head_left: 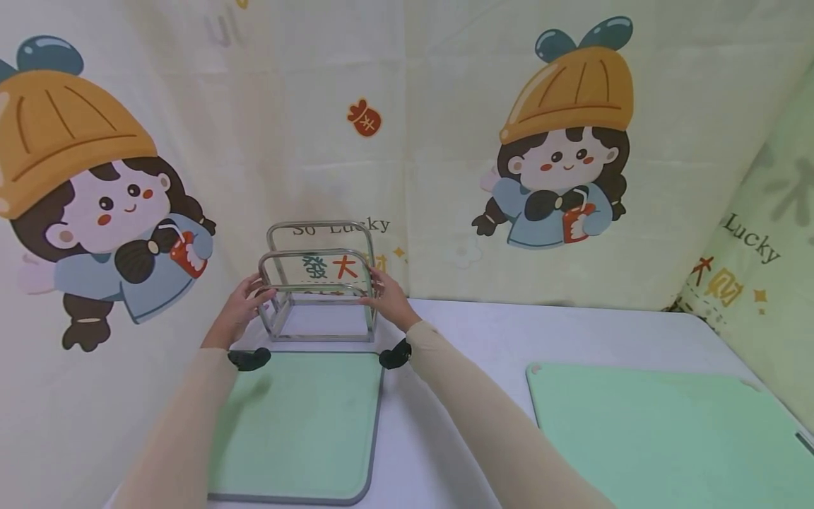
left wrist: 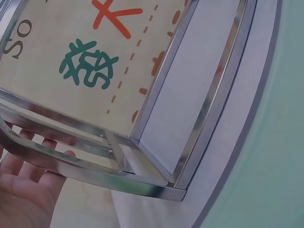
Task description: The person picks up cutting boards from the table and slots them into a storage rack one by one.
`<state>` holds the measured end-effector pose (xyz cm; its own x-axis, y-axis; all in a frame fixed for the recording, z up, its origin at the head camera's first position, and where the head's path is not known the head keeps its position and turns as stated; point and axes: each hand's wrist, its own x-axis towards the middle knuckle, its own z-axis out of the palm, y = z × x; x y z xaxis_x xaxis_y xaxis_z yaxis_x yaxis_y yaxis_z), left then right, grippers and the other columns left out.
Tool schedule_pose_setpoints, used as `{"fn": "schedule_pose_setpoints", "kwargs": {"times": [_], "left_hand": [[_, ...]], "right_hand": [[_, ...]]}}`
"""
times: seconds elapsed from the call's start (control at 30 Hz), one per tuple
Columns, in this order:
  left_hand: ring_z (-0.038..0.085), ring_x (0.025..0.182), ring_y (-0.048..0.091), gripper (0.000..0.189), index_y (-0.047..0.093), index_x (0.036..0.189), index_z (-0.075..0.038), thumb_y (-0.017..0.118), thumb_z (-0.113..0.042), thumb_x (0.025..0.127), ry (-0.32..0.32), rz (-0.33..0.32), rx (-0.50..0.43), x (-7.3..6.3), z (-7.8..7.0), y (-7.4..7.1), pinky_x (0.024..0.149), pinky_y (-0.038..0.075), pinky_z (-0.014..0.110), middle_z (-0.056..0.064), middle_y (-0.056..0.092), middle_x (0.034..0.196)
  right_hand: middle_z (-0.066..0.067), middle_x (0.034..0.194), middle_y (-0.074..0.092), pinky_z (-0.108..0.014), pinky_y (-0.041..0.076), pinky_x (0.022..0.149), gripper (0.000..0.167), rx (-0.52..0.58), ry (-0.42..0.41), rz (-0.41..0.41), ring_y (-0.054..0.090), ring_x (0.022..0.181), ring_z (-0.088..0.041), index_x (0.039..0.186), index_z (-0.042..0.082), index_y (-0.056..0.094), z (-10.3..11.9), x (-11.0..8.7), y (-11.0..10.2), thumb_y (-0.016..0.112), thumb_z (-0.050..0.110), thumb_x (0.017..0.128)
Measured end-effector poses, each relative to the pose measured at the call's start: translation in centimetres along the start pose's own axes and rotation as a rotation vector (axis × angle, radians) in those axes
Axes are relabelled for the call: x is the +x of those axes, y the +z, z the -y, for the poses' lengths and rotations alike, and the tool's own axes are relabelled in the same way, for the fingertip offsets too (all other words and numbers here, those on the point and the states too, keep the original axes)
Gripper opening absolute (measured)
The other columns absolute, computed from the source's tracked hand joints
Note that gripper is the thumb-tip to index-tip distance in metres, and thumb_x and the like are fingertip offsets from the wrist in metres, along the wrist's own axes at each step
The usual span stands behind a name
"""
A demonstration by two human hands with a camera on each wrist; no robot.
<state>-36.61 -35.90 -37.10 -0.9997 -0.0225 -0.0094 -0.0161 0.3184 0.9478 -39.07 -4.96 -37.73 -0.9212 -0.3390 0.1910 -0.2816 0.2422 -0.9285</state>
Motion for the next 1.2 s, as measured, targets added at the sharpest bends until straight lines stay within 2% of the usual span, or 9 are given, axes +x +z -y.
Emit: {"fn": "schedule_pose_setpoints", "kwargs": {"times": [0.2,0.43,0.63,0.9,1.0,1.13,1.2], "left_hand": [[0.036,0.146,0.006,0.087,-0.001,0.152,-0.015,0.058,-0.035,0.091,-0.008,0.004,-0.065,0.0,0.2,0.0,0.116,0.007,0.058,0.016,0.006,0.158],[0.036,0.145,0.014,0.084,0.003,0.152,-0.018,0.057,-0.039,0.091,-0.001,0.04,-0.04,-0.2,0.8,0.0,0.116,0.015,0.056,0.017,0.012,0.158],[0.037,0.145,0.01,0.08,0.003,0.152,-0.018,0.055,-0.034,0.094,-0.006,0.081,-0.023,-0.3,0.8,-0.3,0.116,0.014,0.057,0.017,0.01,0.158],[0.037,0.145,0.006,0.075,0.003,0.152,-0.018,0.052,-0.03,0.096,-0.005,0.092,-0.015,0.2,1.0,-0.1,0.115,0.012,0.06,0.017,0.008,0.158],[0.037,0.146,0.004,0.074,0.004,0.152,-0.019,0.051,-0.028,0.097,-0.001,0.104,-0.061,0.4,1.4,-0.1,0.115,0.01,0.06,0.017,0.007,0.158],[0.035,0.146,0.002,0.072,0.004,0.152,-0.021,0.05,-0.025,0.097,-0.011,0.124,-0.177,0.5,1.9,0.1,0.117,0.007,0.058,0.016,0.005,0.158],[0.033,0.147,0.004,0.07,0.005,0.152,-0.021,0.049,-0.022,0.098,-0.014,0.123,-0.235,0.5,2.2,0.2,0.118,0.008,0.054,0.011,0.01,0.159]], "right_hand": [[-0.015,0.144,0.041,-0.042,0.042,0.105,0.07,0.068,0.011,0.039,0.041,0.135,-0.032,0.145,0.008,0.032,-0.4,0.3,-0.4,0.067,0.006,0.084],[-0.018,0.146,0.038,-0.042,0.038,0.109,0.071,0.174,0.033,0.048,0.037,0.137,-0.033,0.145,0.005,0.032,-0.8,0.1,-1.5,0.068,0.005,0.084],[-0.018,0.142,0.044,-0.04,0.039,0.109,0.068,0.165,0.027,0.05,0.042,0.134,-0.032,0.142,0.006,0.038,-1.4,0.4,-2.2,0.07,0.004,0.082],[-0.016,0.142,0.044,-0.041,0.039,0.109,0.067,0.143,0.028,0.06,0.044,0.133,-0.031,0.141,0.006,0.038,-1.3,0.4,-2.7,0.07,0.004,0.082],[-0.015,0.141,0.045,-0.041,0.04,0.108,0.066,0.133,0.021,0.054,0.045,0.131,-0.031,0.14,0.005,0.039,-1.5,0.4,-2.8,0.07,0.003,0.082],[-0.016,0.139,0.047,-0.042,0.042,0.106,0.068,0.133,0.01,0.062,0.047,0.128,-0.032,0.14,0.005,0.039,-1.7,0.3,-3.0,0.071,0.002,0.081],[-0.017,0.138,0.048,-0.042,0.043,0.105,0.068,0.129,-0.002,0.066,0.048,0.127,-0.033,0.14,0.005,0.039,-1.9,0.1,-3.1,0.072,0.002,0.08]]}}
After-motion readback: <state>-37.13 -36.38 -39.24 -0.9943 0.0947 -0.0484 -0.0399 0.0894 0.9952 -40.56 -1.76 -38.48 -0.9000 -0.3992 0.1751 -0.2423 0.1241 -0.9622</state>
